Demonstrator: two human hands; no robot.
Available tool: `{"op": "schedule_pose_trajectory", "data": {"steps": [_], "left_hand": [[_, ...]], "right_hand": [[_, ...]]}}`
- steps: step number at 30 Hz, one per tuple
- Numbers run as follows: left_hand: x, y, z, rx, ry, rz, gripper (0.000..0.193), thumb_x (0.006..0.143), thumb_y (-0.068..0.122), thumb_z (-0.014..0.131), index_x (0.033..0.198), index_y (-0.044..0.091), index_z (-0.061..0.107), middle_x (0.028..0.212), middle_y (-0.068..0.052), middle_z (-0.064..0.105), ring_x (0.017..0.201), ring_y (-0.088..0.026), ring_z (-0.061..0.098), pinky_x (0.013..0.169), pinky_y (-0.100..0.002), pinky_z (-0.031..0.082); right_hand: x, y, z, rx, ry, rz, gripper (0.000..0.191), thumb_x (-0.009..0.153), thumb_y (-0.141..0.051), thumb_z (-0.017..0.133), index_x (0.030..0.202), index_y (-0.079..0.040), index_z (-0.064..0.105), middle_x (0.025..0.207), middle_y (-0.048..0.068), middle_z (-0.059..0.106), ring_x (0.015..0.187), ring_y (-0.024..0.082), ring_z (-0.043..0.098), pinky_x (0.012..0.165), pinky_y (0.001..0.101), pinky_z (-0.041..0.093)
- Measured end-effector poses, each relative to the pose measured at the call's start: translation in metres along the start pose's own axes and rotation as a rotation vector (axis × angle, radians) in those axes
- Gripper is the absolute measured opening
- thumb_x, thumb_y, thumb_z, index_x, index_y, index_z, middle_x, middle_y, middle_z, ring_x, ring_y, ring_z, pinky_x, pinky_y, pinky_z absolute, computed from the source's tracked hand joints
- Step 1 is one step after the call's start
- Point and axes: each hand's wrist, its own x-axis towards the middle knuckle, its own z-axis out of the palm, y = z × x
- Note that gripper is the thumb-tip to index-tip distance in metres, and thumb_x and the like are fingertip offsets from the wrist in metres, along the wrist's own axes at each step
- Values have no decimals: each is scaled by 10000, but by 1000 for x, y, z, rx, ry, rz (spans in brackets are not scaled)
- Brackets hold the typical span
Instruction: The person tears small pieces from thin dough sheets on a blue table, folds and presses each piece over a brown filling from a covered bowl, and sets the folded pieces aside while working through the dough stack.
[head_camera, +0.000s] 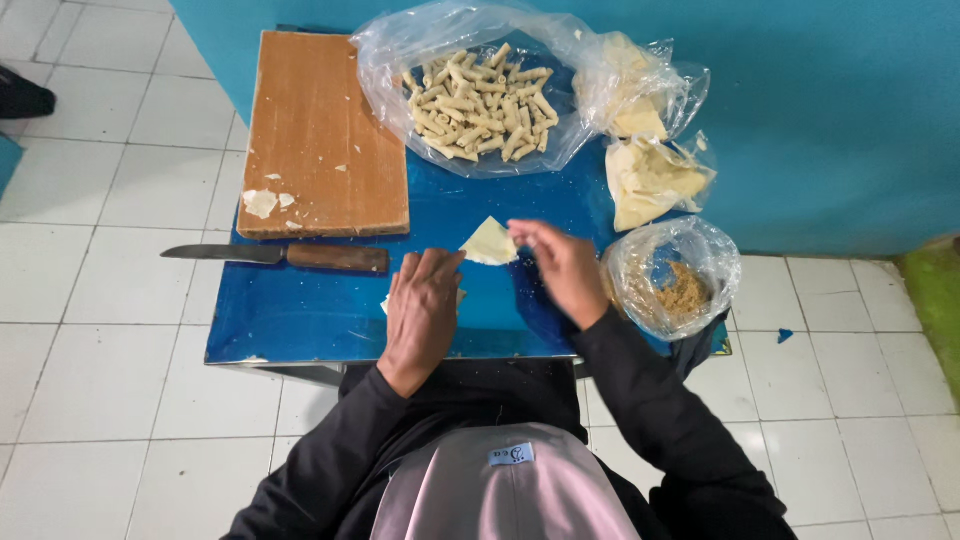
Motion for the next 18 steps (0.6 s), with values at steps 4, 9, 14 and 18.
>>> {"op": "schedule_pose_trajectory", "data": {"steps": [4,9,14,18], "left_hand": [[7,-6,5,123,-12,36,354,811,53,694,1158,-18,701,1025,-141,626,957,-337,558,802,-447,445],[16,-16,20,90,7,108,203,876,9,674,1076,-15,657,1051,-159,630,987,-365,592,848,-451,492],[21,-10,28,-365,34,-178,155,932,18,699,1062,-21,625,937,-123,681,828,-235,699,704,-352,543],[23,6,37,-635,53,-282,264,849,35,816,1022,-15,622,890,-87,686,803,-124,661,672,-252,539]], "right_hand": [[7,4,-4,-160,-25,-85,130,914,-124,703,1027,-63,724,958,110,710,895,312,690,788,406,533],[3,7,26,-245,-85,-218,128,927,-141,726,994,-35,699,954,128,679,930,342,658,807,413,505],[7,21,18,120,-107,211,161,1002,-169,693,1062,-28,746,901,69,727,774,133,672,678,280,509],[-2,15,10,473,-106,385,197,1053,-158,661,1096,16,741,881,36,699,793,57,604,705,242,496]]}}
